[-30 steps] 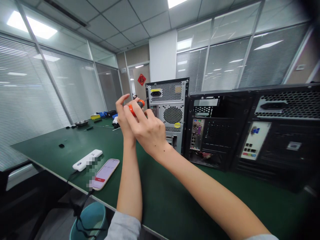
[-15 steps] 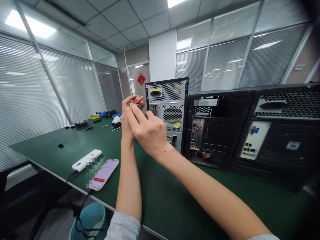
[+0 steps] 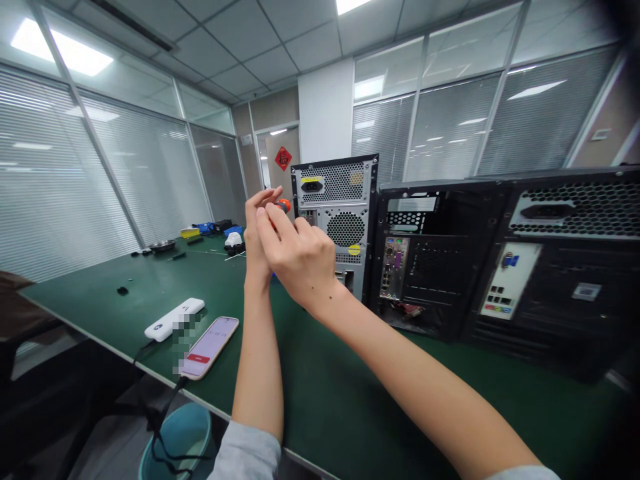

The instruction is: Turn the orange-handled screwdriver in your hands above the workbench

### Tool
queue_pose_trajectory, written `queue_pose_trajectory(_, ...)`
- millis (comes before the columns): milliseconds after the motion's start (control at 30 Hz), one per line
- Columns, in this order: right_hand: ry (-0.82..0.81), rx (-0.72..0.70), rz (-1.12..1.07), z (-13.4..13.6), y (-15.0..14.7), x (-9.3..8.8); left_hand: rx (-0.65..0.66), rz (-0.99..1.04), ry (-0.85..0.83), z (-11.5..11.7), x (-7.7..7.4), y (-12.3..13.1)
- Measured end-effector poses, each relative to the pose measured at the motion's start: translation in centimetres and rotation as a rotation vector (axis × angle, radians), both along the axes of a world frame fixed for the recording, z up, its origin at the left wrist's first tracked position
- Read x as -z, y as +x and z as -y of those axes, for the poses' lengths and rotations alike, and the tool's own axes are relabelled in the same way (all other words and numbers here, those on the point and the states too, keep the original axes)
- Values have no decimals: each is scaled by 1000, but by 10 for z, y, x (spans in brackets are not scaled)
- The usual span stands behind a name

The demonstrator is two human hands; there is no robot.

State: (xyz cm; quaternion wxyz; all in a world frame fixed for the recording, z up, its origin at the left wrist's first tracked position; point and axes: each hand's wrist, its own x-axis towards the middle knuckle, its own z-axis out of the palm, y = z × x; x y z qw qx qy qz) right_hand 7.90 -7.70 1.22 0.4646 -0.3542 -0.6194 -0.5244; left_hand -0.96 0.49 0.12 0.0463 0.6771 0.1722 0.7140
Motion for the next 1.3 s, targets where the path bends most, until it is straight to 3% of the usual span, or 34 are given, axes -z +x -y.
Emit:
queue_pose_trajectory(133,18,-1,-10,-1,-1,0,40,37,-16,0,-1,0)
queue_pose_trajectory(433,-29,-11,-16,0,-1,-2,2,26,-16,1,-2,0)
queue_pose_trajectory(667,-227,-51,-22,2,-3,-6,-16,97,-32,3,-2,4)
queue_pose_trajectory(933,-138,-45,-35,1,-6,-5,-46,120,-15,7,-2,2)
queue_pose_trajectory(1300,-143,-22,-64,-3,-10,-1,-250,309,40,7,1,20)
